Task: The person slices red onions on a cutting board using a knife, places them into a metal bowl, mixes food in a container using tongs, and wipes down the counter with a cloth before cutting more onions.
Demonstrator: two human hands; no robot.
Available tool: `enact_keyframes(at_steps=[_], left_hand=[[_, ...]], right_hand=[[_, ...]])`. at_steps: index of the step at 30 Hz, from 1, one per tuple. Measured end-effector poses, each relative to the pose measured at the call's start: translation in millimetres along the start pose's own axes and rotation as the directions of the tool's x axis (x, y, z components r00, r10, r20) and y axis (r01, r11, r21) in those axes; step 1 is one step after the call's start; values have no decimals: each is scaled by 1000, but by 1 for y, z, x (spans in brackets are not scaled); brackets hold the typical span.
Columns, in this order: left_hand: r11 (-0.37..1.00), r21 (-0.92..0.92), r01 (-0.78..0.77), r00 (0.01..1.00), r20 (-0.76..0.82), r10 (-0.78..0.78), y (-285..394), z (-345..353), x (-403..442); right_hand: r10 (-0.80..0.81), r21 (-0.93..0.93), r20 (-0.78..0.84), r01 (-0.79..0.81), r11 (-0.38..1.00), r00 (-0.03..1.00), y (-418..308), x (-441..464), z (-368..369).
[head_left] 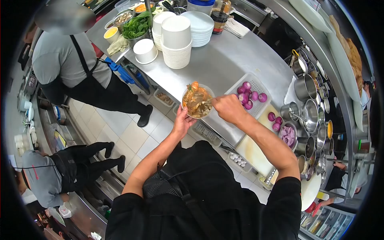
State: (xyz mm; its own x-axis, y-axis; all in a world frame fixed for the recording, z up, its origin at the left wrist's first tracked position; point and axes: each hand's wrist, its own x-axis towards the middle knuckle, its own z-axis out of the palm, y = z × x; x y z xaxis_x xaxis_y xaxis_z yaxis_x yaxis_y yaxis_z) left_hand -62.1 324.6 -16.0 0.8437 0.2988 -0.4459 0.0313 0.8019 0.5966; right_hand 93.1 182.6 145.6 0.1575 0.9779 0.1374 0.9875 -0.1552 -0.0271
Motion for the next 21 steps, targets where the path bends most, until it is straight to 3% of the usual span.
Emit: enact_keyframes(at_steps=[6, 11, 15, 18, 21], left_hand=[[1000, 0, -10, 1000, 30, 10, 1, -2, 1], [1000, 2, -14, 1000, 9, 14, 0, -2, 0], [1000, 3, -12, 1000, 12, 12, 2, 0, -1], [999, 33, -5, 1000, 19, 4, 4, -3, 0], [999, 45, -2, 1000, 28, 1, 4, -4, 1]], right_hand=[[-31, -58, 50, 34, 998, 998, -7, 21, -20], [43, -42, 178, -36, 998, 983, -19, 24, -69], [-45, -37, 263, 56, 998, 964, -28, 16, -33], [-51, -2, 139, 51, 999, 989, -24, 10, 0], [18, -109, 47, -13, 994, 999, -19, 4, 3]])
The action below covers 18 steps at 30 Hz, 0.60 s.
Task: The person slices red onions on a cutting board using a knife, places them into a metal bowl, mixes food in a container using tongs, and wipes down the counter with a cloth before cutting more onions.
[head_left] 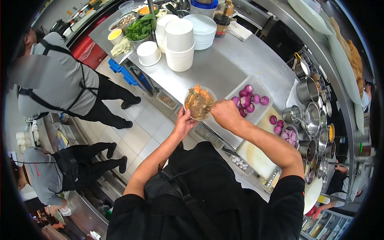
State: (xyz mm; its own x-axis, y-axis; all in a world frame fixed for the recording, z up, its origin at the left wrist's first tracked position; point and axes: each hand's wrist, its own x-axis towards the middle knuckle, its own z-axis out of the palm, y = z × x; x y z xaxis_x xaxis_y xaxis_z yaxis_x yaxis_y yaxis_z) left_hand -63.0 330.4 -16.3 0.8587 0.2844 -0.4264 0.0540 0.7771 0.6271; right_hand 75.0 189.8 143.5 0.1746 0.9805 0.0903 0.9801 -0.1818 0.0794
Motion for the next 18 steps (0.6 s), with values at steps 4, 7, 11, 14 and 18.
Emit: enact_keyframes(at_steps=[4, 7, 11, 14, 18], left_hand=[[998, 43, 49, 999, 6, -49, 0, -9, 7], [987, 107, 118, 993, 20, -121, 6, -17, 14], [976, 165, 138, 990, -31, -135, 12, -12, 16], [975, 177, 134, 990, -54, -127, 15, -9, 16], [974, 180, 141, 988, -93, -126, 13, -7, 17]], right_hand=[[-36, -41, -28, 35, 999, 999, -1, -3, 16], [-123, -8, -4, 123, 992, 992, 4, 1, 43], [-121, 51, 64, 118, 992, 991, 19, -1, 53], [-82, 56, -36, 84, 995, 996, 30, -16, 51], [-65, 63, -156, 76, 995, 986, 36, -32, 46]])
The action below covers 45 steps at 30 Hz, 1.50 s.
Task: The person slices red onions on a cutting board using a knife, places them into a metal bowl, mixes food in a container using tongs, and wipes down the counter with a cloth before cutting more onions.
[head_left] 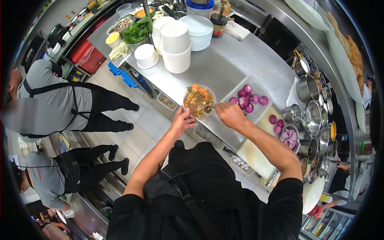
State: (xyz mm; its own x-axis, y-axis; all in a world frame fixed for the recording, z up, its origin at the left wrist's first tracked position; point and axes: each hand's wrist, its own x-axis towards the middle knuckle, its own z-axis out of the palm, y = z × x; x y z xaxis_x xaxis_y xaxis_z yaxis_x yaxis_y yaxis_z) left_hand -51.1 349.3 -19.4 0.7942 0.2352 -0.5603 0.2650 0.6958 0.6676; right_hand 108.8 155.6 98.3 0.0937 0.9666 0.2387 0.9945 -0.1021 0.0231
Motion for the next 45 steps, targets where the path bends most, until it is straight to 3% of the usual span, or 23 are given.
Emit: enact_keyframes(at_steps=[3, 9, 15, 21, 29, 33, 36, 39, 42, 45], left_hand=[[1000, 10, -1, 1000, 15, 1, 1, -2, -1], [1000, -11, -8, 999, 48, 8, 0, -8, 2], [1000, -8, 1, 999, 43, -1, -1, -10, 4], [1000, 18, 4, 1000, 19, -4, 4, -4, -1], [998, 70, -5, 999, -36, 7, 7, 4, -7], [999, 34, -12, 1000, 15, 12, 1, -4, -1], [998, 63, -11, 1000, 3, 11, 2, -2, 1], [998, 67, -9, 1000, -15, 10, 2, -3, -1], [998, 64, -8, 999, -38, 10, 1, 1, -1], [999, 48, -10, 999, -47, 12, 2, -1, -1]], right_hand=[[11, -23, -66, -13, 1000, 998, -1, -6, -13], [107, 18, -25, -106, 994, 994, -3, 4, -47], [33, 39, 88, -37, 999, 996, -18, 18, -48], [242, -29, 215, -242, 970, 946, -18, 41, -111], [357, -21, 164, -359, 933, 920, 7, 45, -60], [301, 104, 137, -316, 943, 944, -4, 48, -66], [372, 77, 181, -390, 918, 911, -8, 51, -73], [511, 1, 179, -519, 855, 841, -2, 51, -74], [612, 3, 515, -715, 699, 600, 5, 67, -86], [539, 88, 745, -858, 506, 394, 19, 75, -68]])
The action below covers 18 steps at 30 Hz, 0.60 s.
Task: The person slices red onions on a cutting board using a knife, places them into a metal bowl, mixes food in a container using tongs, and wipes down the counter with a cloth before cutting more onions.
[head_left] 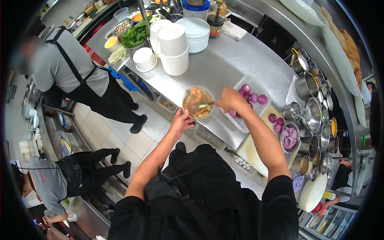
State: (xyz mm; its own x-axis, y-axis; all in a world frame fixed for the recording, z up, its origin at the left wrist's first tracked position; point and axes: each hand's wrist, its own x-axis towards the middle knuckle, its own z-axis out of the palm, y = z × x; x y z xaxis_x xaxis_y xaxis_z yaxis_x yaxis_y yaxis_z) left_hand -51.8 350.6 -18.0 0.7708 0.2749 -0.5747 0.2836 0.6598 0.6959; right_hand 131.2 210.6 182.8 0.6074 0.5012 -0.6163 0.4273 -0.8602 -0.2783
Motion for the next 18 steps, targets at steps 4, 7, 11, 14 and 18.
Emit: enact_keyframes(at_steps=[4, 7, 11, 14, 18], left_hand=[[1000, -13, 2, 1000, 17, -2, -4, -4, 4], [1000, -13, -6, 1000, 9, 6, -1, -4, 1], [1000, -15, -22, 999, 28, 22, -3, -3, 2], [1000, -14, -11, 1000, 26, 11, -1, -3, 2], [1000, -1, -2, 1000, 18, 2, -1, -2, 2]], right_hand=[[-15, -17, -159, 12, 1000, 987, 17, 38, 39], [-74, 100, -327, 113, 989, 942, 37, 22, 59], [-94, 202, -443, 201, 958, 891, 54, -5, 74], [-103, 181, -549, 239, 954, 829, 53, -22, 76], [-139, 107, -597, 250, 962, 790, 58, -32, 74]])
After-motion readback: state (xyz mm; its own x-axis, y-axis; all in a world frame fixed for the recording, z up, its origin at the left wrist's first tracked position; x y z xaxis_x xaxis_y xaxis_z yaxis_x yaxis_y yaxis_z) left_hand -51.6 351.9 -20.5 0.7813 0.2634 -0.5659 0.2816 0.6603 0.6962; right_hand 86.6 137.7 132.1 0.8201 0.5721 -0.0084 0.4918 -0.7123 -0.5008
